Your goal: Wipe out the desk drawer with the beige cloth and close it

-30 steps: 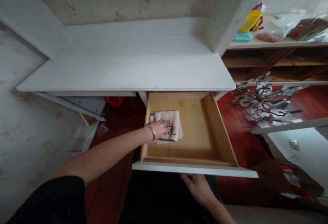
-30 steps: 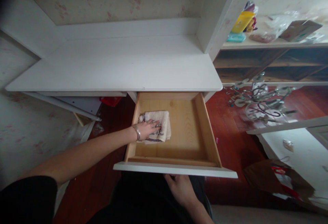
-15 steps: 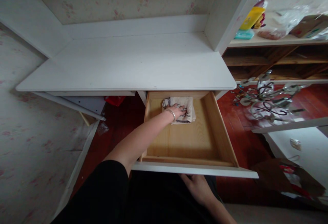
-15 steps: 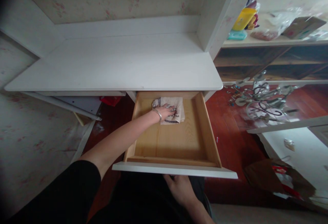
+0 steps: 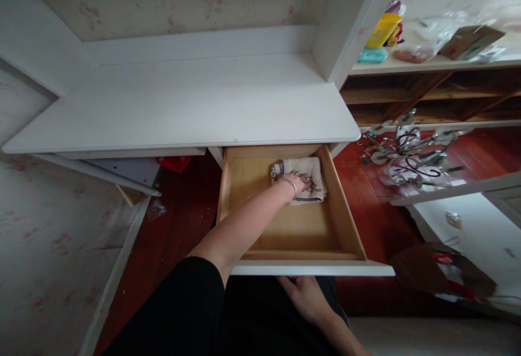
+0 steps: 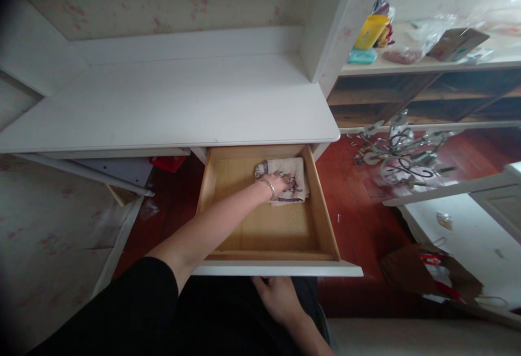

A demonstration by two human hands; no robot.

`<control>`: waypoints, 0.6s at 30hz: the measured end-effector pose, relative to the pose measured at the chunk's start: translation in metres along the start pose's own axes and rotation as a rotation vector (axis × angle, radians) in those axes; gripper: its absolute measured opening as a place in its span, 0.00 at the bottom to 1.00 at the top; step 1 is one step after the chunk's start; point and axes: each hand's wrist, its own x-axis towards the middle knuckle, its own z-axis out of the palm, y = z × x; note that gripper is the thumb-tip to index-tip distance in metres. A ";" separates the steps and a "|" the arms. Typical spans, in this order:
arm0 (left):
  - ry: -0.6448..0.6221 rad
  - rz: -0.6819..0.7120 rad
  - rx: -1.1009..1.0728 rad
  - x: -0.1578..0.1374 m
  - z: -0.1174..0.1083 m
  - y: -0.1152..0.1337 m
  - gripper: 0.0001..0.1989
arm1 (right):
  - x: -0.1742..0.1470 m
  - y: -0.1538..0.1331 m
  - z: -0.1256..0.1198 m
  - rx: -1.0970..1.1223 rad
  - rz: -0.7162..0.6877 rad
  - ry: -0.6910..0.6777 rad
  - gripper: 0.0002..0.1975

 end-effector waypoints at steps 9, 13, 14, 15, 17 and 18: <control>0.033 0.237 0.062 -0.052 0.046 0.068 0.25 | 0.002 0.005 0.003 0.009 -0.060 0.017 0.17; 0.042 0.232 0.053 -0.068 0.055 0.063 0.25 | 0.002 0.002 0.002 -0.002 -0.041 0.027 0.16; 0.049 0.218 0.051 -0.075 0.059 0.059 0.26 | 0.002 0.002 0.002 -0.007 -0.029 0.018 0.17; 0.063 0.197 0.048 -0.083 0.063 0.053 0.26 | 0.001 0.001 0.002 -0.012 -0.019 0.008 0.17; 0.098 0.143 0.039 -0.103 0.074 0.039 0.26 | 0.001 0.001 0.002 -0.015 -0.009 -0.005 0.19; 0.112 0.119 0.034 -0.114 0.080 0.031 0.26 | 0.001 0.001 0.002 -0.013 -0.009 -0.003 0.20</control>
